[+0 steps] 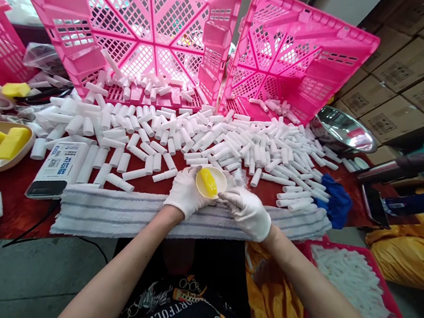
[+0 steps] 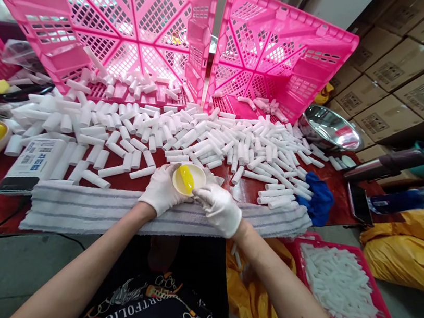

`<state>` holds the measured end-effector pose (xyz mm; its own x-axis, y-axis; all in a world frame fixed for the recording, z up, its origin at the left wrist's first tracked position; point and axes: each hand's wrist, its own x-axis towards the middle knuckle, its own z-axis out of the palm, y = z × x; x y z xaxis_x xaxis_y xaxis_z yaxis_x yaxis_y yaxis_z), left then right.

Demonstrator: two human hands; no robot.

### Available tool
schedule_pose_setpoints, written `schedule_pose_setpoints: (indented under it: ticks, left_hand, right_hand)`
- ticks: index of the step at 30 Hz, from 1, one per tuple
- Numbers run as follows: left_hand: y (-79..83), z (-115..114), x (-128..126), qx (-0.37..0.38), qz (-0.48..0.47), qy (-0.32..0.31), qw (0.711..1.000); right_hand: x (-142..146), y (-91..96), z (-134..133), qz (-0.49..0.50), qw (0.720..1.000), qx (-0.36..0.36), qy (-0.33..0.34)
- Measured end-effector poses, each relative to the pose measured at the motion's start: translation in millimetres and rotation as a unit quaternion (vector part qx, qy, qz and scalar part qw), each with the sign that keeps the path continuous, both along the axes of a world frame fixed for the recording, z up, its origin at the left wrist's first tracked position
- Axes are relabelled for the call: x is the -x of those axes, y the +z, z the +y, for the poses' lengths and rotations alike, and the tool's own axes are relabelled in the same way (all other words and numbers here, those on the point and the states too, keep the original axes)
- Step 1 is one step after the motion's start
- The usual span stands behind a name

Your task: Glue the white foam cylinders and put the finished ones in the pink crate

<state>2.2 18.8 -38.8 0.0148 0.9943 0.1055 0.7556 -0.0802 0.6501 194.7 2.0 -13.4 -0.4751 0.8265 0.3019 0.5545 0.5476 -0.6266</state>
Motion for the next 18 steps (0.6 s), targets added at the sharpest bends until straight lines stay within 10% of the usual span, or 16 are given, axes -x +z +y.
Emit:
schedule_pose_setpoints:
  ticks: [9, 18]
  left_hand:
    - [-2.9, 1, 0, -0.019, 0.012, -0.006, 1.000]
    - [-6.9, 1, 1, -0.029, 0.009, -0.004, 1.000]
  right_hand:
    - [-21, -28.3, -39, 0.046, 0.992, 0.049, -0.103]
    - [-11, 14.8, -7, 0.162, 0.959, 0.135, -0.191]
